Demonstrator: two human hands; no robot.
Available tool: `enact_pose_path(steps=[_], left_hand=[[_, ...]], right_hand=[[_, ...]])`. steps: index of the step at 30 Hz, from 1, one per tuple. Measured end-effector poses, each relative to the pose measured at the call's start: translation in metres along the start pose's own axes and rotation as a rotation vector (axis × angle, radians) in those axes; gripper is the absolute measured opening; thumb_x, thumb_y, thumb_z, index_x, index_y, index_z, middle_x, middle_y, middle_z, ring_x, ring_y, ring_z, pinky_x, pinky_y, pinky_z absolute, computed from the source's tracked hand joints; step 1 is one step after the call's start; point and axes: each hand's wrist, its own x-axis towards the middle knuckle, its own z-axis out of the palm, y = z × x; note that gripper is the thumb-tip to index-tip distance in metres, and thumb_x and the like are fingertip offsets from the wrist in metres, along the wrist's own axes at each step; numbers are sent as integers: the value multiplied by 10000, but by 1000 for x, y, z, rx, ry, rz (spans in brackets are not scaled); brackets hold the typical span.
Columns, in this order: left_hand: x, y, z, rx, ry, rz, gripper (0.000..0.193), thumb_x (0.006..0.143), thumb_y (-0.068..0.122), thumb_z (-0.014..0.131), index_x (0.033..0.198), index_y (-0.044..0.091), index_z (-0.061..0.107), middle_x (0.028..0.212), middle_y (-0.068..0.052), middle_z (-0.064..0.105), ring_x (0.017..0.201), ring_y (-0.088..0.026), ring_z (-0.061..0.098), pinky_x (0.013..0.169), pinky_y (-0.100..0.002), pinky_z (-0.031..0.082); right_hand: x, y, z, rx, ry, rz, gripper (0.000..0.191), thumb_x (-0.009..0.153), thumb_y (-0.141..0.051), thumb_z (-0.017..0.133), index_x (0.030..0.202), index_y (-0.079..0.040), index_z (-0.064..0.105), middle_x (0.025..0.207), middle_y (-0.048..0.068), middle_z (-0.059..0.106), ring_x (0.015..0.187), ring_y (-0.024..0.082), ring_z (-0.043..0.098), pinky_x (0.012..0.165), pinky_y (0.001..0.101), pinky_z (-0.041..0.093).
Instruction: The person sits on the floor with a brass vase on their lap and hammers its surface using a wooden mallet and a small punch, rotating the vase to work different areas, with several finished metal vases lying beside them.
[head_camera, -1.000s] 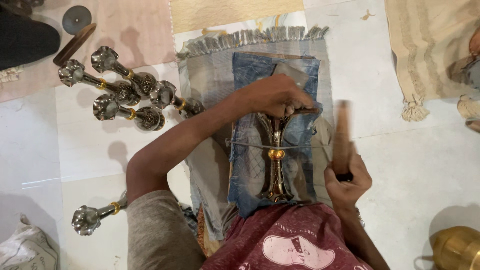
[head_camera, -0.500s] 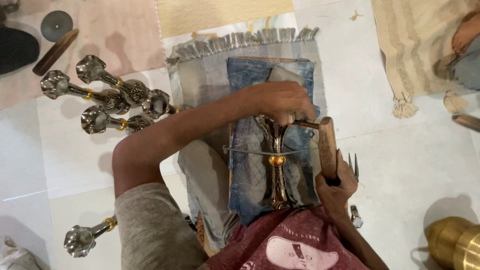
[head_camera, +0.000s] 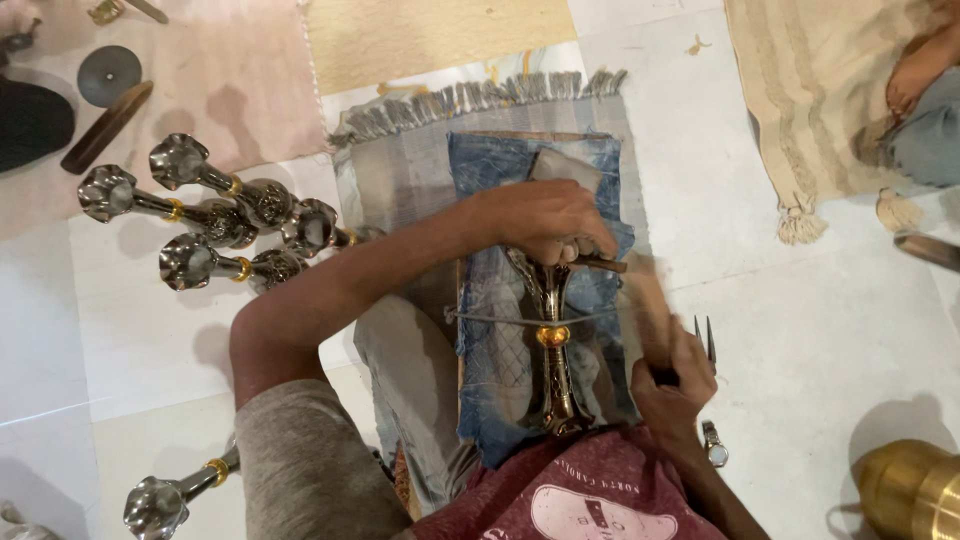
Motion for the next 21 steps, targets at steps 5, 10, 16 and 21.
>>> enact_pose_path(steps=[5, 10, 16, 21], left_hand=[[1, 15, -7, 10, -106, -178, 474, 680, -155, 657, 1056, 108, 778, 750, -63, 753, 540, -178, 637, 480, -355, 462], [-11, 33, -9, 8, 85, -262, 400, 717, -44, 737, 1069, 145, 761, 904, -32, 781, 682, -162, 707, 529, -299, 530], [-17, 48, -5, 73, 185, -379, 331, 774, 58, 827, 1079, 159, 743, 842, -31, 755, 663, -174, 695, 560, -323, 528], [-23, 62, 3, 109, 269, -594, 433, 728, -27, 743, 1129, 139, 755, 757, -34, 745, 595, -171, 694, 505, -343, 513]], right_hand=[[13, -4, -9, 57, -49, -106, 623, 723, 98, 657, 1343, 44, 619, 1010, 159, 653, 772, 225, 634, 675, 327, 516], [40, -3, -19, 188, -225, 1, 658, 767, 91, 670, 1419, 30, 611, 1088, 123, 684, 845, 167, 682, 659, 250, 570], [86, 2, -26, 113, -321, -41, 698, 746, 62, 666, 1437, -12, 608, 1173, 162, 702, 782, 137, 643, 608, 217, 503], [115, -5, -29, 285, -416, -209, 622, 778, 33, 657, 1391, -57, 605, 1183, 119, 680, 830, 131, 595, 701, 218, 464]])
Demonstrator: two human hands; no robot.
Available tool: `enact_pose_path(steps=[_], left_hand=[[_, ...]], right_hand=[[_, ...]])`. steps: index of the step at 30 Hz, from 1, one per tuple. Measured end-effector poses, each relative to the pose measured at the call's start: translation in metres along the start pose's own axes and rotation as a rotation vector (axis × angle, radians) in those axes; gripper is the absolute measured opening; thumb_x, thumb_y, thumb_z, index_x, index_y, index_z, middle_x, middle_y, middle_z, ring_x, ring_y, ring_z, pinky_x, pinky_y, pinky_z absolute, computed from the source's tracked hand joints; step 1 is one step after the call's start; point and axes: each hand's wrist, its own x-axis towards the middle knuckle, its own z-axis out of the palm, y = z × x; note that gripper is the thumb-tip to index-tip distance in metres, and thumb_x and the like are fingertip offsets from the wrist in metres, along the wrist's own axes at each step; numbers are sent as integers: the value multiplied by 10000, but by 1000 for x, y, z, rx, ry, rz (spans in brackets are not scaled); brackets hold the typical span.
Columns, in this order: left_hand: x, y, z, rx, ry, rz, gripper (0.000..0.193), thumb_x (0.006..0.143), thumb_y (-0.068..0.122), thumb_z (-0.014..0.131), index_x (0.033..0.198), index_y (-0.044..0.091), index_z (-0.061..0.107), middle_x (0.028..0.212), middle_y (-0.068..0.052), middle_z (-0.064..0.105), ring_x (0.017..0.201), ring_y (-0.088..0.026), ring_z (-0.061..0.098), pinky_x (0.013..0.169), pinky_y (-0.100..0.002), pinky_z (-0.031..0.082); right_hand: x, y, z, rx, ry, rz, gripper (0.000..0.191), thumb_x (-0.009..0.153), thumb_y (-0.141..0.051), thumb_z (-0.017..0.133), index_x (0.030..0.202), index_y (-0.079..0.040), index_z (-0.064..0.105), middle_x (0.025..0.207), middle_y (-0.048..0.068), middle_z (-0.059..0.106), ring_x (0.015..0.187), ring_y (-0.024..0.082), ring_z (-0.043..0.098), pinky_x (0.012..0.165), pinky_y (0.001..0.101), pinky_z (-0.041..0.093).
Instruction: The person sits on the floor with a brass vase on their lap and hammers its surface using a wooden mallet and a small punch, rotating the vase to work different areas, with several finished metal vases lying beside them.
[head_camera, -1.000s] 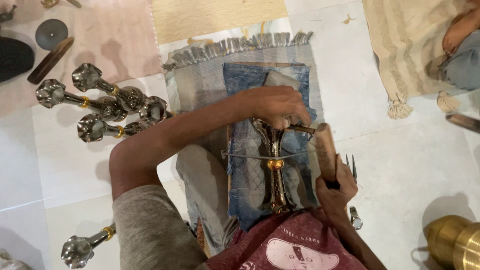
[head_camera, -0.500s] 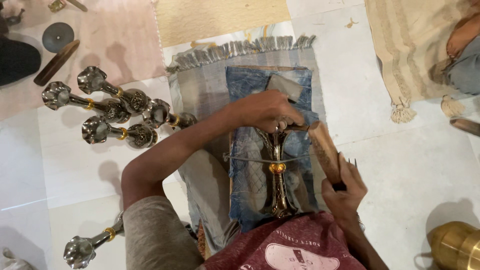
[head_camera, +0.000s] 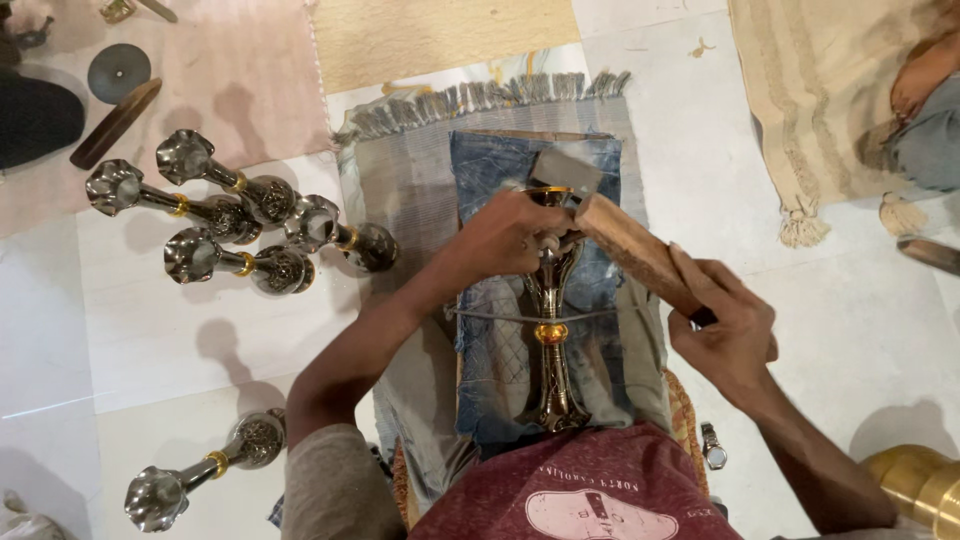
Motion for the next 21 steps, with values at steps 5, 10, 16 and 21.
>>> enact_pose_path(steps=[5, 10, 16, 21], left_hand=[[-21, 10, 11, 15, 306, -17, 370, 818, -30, 739, 1152, 131, 739, 867, -81, 772, 634, -191, 720, 542, -345, 553], [-36, 20, 35, 16, 548, -142, 406, 890, -90, 566, 1229, 78, 714, 958, -117, 780, 752, -210, 769, 640, -349, 621], [-39, 38, 67, 49, 859, -382, 225, 933, -29, 576, 1082, 36, 732, 872, -106, 787, 713, -200, 783, 588, -316, 608], [-33, 48, 79, 68, 1050, -372, 238, 924, -47, 551, 1074, -22, 734, 916, -120, 773, 726, -201, 780, 612, -308, 639]], right_hand=[[36, -15, -30, -164, -247, 148, 776, 699, 36, 681, 1461, -88, 608, 990, 65, 701, 579, 104, 522, 505, 236, 402], [97, -32, -40, -396, -479, -51, 742, 795, -13, 690, 1487, -255, 572, 987, 22, 726, 493, 100, 526, 371, 265, 383], [148, -64, -40, -731, -725, -143, 799, 811, -115, 649, 1558, -342, 480, 1090, -57, 707, 495, 56, 556, 380, 206, 408], [153, -53, -38, -710, -714, -206, 743, 782, -67, 670, 1479, -283, 533, 1166, 30, 712, 420, 107, 530, 327, 238, 390]])
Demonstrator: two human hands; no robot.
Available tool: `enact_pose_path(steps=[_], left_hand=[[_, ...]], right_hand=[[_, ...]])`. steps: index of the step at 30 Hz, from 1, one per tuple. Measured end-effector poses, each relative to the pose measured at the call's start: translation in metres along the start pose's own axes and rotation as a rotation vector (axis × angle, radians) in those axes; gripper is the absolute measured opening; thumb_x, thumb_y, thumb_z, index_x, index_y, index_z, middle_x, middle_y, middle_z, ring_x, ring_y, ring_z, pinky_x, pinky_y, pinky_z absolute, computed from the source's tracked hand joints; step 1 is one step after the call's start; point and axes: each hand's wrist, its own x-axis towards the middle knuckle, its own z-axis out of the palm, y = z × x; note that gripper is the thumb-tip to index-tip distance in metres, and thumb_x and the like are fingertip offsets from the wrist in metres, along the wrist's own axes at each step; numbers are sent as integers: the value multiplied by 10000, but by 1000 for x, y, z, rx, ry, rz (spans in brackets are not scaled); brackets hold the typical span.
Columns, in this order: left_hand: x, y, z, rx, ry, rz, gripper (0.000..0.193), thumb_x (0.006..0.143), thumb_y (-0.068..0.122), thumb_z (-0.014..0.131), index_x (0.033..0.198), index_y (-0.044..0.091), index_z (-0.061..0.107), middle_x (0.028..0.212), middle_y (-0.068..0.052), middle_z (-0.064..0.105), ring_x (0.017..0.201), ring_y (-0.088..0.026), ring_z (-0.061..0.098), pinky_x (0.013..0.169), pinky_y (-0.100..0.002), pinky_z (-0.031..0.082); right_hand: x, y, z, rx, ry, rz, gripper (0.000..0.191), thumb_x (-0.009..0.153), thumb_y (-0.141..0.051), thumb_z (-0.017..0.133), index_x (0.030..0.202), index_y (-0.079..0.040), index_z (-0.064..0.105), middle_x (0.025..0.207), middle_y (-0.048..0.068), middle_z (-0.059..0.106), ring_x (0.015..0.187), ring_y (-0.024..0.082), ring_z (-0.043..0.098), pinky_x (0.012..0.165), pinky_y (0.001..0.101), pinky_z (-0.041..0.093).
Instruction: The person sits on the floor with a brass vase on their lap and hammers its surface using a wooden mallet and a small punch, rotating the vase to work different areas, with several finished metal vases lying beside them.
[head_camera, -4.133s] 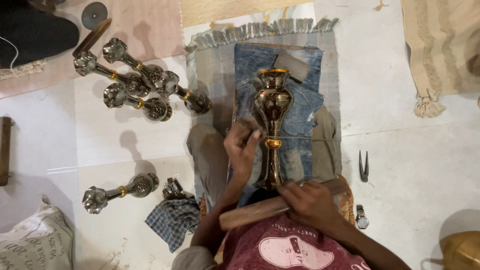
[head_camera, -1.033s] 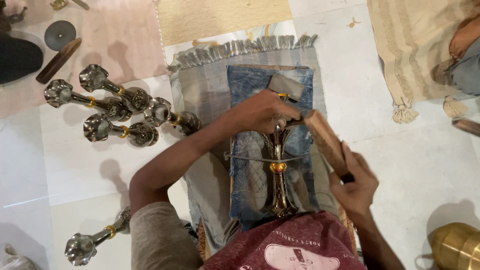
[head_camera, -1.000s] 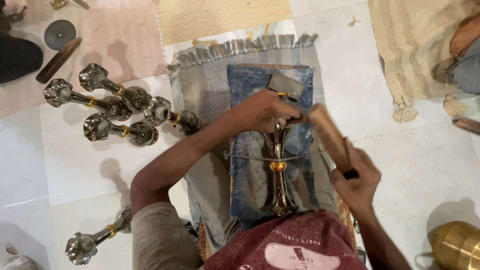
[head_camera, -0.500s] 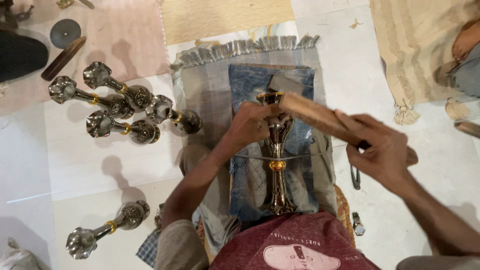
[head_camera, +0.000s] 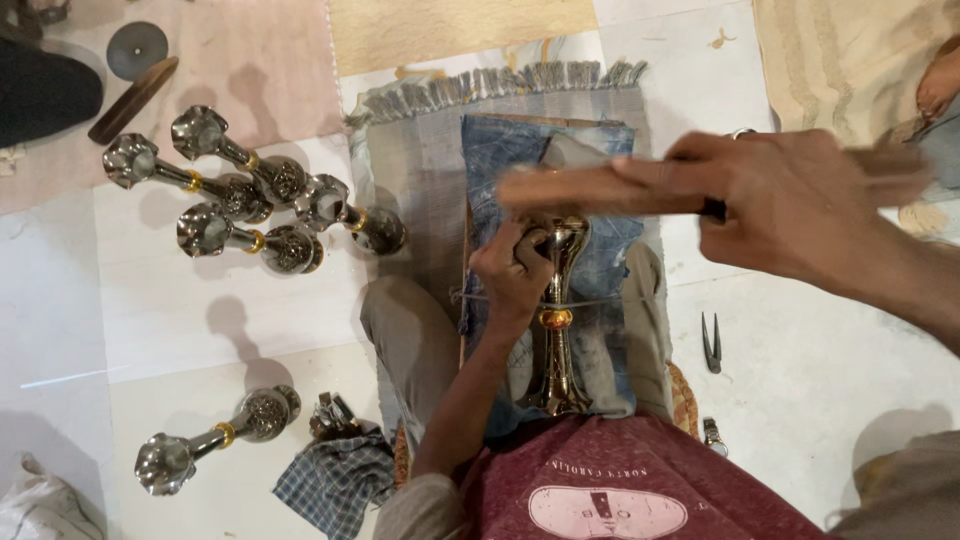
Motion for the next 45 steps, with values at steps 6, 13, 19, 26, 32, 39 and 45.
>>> enact_pose_path(steps=[6, 13, 19, 26, 32, 39, 45], left_hand=[[23, -10, -9, -251, -276, -2, 234, 927, -68, 663, 1109, 63, 731, 1030, -117, 787, 923, -185, 792, 785, -319, 674], [54, -8, -13, -173, -654, 206, 542, 766, -153, 642, 1276, 28, 673, 1133, -159, 762, 984, -228, 780, 758, -312, 663], [71, -9, -14, -89, -826, 319, 551, 723, -118, 711, 1232, 91, 700, 1040, -123, 787, 822, -202, 792, 588, -288, 603], [95, -13, 2, -168, -1006, 466, 371, 784, 38, 825, 1129, 111, 709, 847, -38, 767, 686, -166, 739, 578, -318, 565], [110, -11, 8, -107, -1248, 601, 418, 727, 20, 795, 1122, 149, 747, 706, -33, 703, 594, -219, 661, 538, -391, 482], [124, -5, 15, -230, -1357, 778, 314, 740, 27, 754, 1029, 138, 700, 666, -71, 638, 594, -265, 641, 526, -448, 434], [130, 1, 18, -221, -1423, 835, 283, 682, -3, 734, 933, 110, 666, 607, -103, 610, 567, -329, 600, 477, -471, 397]], right_hand=[[-33, 0, 70, 911, 314, 143, 770, 741, 50, 690, 1486, -114, 581, 939, 62, 712, 599, 71, 568, 509, 209, 472], [-60, -26, 143, 1327, 458, 332, 778, 720, 161, 695, 1472, -3, 581, 1280, 88, 701, 1051, 77, 650, 881, 211, 545], [-74, -41, 130, 1212, 688, 384, 625, 815, 131, 707, 1423, 6, 639, 1197, 103, 724, 997, 103, 694, 883, 230, 600], [-94, -47, 125, 638, 740, 279, 687, 786, 69, 662, 1463, -35, 609, 1218, 194, 696, 951, 159, 678, 779, 239, 546], [-105, -67, 179, 637, 907, 354, 665, 824, 74, 667, 1473, -59, 615, 1127, 138, 709, 878, 161, 714, 714, 286, 605], [-109, -86, 236, 457, 1020, 414, 544, 746, 105, 660, 1283, 17, 640, 953, 124, 642, 652, 171, 585, 552, 301, 473], [-113, -109, 231, 441, 985, 487, 542, 775, 109, 679, 1311, 47, 631, 982, 151, 633, 750, 239, 621, 599, 342, 489]])
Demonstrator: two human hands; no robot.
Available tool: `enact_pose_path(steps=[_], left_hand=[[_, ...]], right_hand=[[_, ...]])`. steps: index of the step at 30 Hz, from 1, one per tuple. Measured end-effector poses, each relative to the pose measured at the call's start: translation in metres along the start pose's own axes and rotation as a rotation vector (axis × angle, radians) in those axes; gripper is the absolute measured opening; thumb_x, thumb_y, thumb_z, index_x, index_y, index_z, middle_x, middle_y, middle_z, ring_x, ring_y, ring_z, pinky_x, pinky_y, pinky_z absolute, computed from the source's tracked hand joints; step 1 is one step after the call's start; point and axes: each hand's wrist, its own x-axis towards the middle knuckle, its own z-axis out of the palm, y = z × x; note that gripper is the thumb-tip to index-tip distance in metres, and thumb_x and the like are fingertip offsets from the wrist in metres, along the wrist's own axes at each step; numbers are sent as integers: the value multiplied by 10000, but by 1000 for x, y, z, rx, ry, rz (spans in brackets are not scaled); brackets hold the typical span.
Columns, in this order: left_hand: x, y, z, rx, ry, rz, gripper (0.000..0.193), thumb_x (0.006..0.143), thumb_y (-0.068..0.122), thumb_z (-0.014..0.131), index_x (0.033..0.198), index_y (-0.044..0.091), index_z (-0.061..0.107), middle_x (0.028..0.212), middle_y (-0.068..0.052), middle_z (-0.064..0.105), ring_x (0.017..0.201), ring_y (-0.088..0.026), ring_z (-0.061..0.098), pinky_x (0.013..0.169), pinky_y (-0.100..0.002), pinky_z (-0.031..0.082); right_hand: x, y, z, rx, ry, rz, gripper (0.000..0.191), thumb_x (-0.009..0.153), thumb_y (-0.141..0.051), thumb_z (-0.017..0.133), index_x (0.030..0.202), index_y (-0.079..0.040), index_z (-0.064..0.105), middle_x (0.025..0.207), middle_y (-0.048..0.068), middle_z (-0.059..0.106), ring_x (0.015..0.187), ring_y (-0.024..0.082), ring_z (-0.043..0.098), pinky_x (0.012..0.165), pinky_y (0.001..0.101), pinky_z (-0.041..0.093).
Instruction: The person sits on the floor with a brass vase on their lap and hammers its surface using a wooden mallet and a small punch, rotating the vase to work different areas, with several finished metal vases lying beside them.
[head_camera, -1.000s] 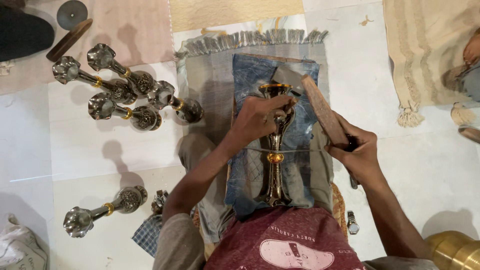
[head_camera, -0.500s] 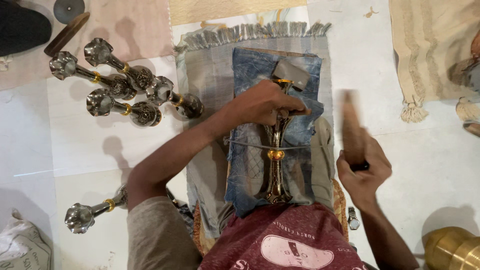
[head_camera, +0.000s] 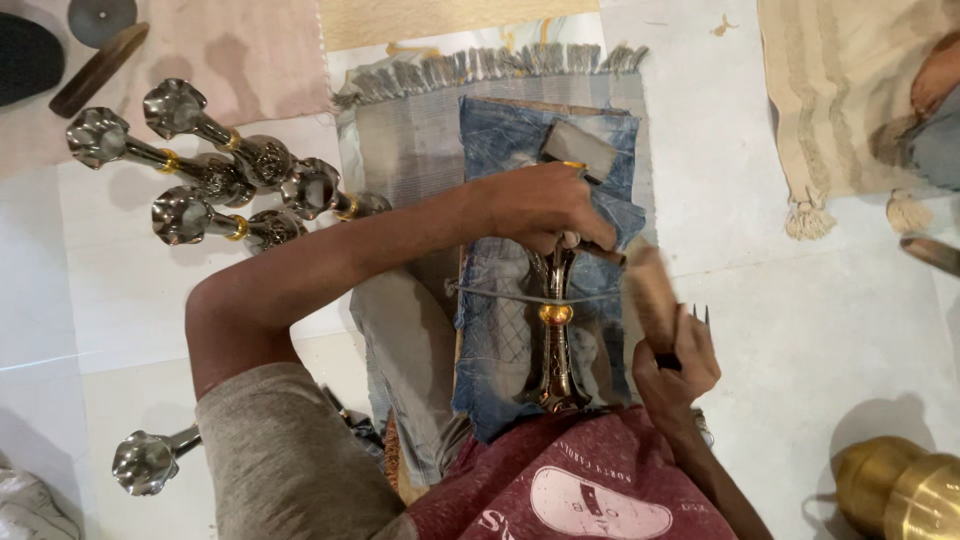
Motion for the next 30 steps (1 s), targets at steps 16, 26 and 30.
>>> enact_pose_path(steps=[16, 26, 30], left_hand=[[-33, 9, 23, -78, 320, -130, 527, 701, -44, 713, 1184, 163, 746, 726, -43, 716, 580, -222, 653, 512, -387, 452], [-46, 15, 71, 121, 630, -390, 391, 776, 3, 794, 1140, 117, 709, 757, -53, 728, 589, -165, 696, 490, -311, 526], [-48, 24, 85, 123, 754, -501, 514, 658, -44, 699, 1153, 85, 751, 852, -108, 785, 590, -202, 714, 472, -329, 527]], right_hand=[[51, 24, -27, -15, -176, -224, 718, 751, 47, 702, 1455, -24, 583, 1199, 238, 684, 999, 309, 731, 773, 345, 636], [165, -25, -51, -120, -580, -296, 695, 711, 53, 726, 1388, -77, 644, 1128, 129, 716, 750, 208, 662, 633, 345, 547], [191, -36, -49, -87, -631, -357, 681, 786, -12, 704, 1450, -138, 617, 1157, 81, 717, 738, 173, 662, 626, 318, 544]])
